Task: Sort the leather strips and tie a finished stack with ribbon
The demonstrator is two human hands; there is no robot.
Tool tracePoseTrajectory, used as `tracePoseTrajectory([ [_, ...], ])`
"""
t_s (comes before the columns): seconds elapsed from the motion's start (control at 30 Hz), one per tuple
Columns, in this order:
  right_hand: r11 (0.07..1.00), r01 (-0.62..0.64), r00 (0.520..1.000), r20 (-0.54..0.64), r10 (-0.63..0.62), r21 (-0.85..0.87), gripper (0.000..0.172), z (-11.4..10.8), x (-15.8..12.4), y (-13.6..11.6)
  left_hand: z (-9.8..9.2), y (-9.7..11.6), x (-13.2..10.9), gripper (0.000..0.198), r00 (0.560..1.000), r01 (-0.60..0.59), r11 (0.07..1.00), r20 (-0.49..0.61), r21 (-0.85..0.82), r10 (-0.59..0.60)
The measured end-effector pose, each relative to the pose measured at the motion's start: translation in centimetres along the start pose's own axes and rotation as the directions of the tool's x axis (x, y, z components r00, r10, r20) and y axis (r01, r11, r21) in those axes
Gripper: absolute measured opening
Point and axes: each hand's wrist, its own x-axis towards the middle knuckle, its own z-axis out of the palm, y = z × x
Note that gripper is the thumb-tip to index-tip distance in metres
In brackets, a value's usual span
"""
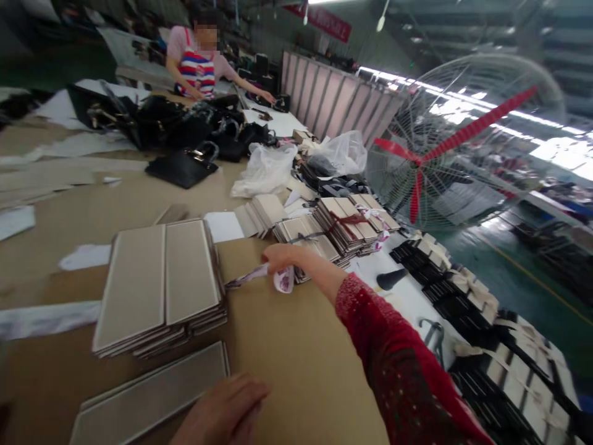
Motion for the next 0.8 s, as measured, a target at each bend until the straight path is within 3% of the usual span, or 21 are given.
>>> tracePoseTrajectory([
  [0.03,1.0,0.016,0.999,0.041,-0.016,0.0,0.037,-0.1,-0.1,0.3,-0.6,0.3,0.6,0.041,0.998,-0.062,0.998,-0.004,0.024,0.063],
  [0.13,0.998,0.004,0.997,0.074,0.0,-0.057,0.032,-0.3,-0.1,0.5,-2.3,1.7,2.1,0.03,0.996,-0.053,0.992,0.078,0.118,0.044],
  [0.3,0.977,-0.134,0.983,-0.15,0.11,-0.163,0.029,-0.8,-1.1,0.0,-6.4,2.6,1.6,0.029,0.988,-0.062,0.987,0.148,0.149,0.04],
  [0.37,0.976,-0.143,0.963,-0.251,0.099,-0.166,0.029,-1.5,-1.5,0.3,-9.2,2.0,0.0,0.032,0.996,-0.079,0.986,0.05,0.15,0.072],
  [0.43,0.979,-0.138,0.947,-0.309,0.086,-0.15,0.024,-2.5,-1.8,1.1,-12.6,0.7,-1.9,0.03,0.976,-0.003,0.982,-0.213,0.188,0.044],
  [0.47,0.982,-0.138,0.943,-0.322,0.089,-0.132,0.022,-3.1,-2.0,1.6,-14.5,-0.2,-2.7,0.024,0.917,0.102,0.975,-0.399,0.199,-0.015],
  [0.5,0.985,-0.138,0.941,-0.324,0.097,-0.107,0.02,-3.6,-2.1,2.0,-16.5,-1.4,-3.5,0.017,0.781,0.243,0.958,-0.616,0.154,-0.099],
  [0.53,0.987,-0.134,0.943,-0.318,0.101,-0.085,0.021,-4.0,-2.3,2.4,-18.5,-2.9,-4.1,0.014,0.595,0.378,0.925,-0.777,0.047,-0.204],
  [0.57,0.991,-0.127,0.945,-0.309,0.108,-0.043,0.022,-4.4,-2.5,2.7,-20.4,-4.8,-4.7,0.017,0.453,0.472,0.88,-0.839,-0.062,-0.302],
  [0.6,0.993,-0.109,0.946,-0.303,0.114,0.033,0.022,-4.7,-2.7,2.8,-22.3,-6.9,-5.1,0.024,0.395,0.56,0.823,-0.844,-0.092,-0.363],
  [0.63,0.985,-0.081,0.945,-0.303,0.125,0.154,0.023,-4.9,-3.0,2.8,-24.1,-9.2,-5.5,0.032,0.454,0.668,0.743,-0.775,-0.031,-0.44],
  [0.67,0.923,-0.045,0.938,-0.303,0.171,0.383,0.019,-5.0,-3.3,2.7,-25.6,-11.6,-5.9,0.038,0.569,0.72,0.681,-0.677,0.135,-0.467],
  [0.7,0.774,0.018,0.934,-0.287,0.213,0.633,0.018,-5.0,-3.5,2.4,-27.0,-14.0,-6.3,0.043,0.672,0.728,0.577,-0.553,0.371,-0.492],
  [0.77,0.398,0.098,0.945,-0.21,0.249,0.912,0.024,-5.1,-3.9,1.9,-28.8,-18.4,-7.2,0.041,0.712,0.7,0.51,-0.433,0.499,-0.553],
  [0.8,0.291,0.113,0.947,-0.192,0.257,0.95,0.029,-5.2,-4.0,1.5,-29.3,-20.2,-7.5,0.043,0.729,0.672,0.494,-0.373,0.552,-0.574],
])
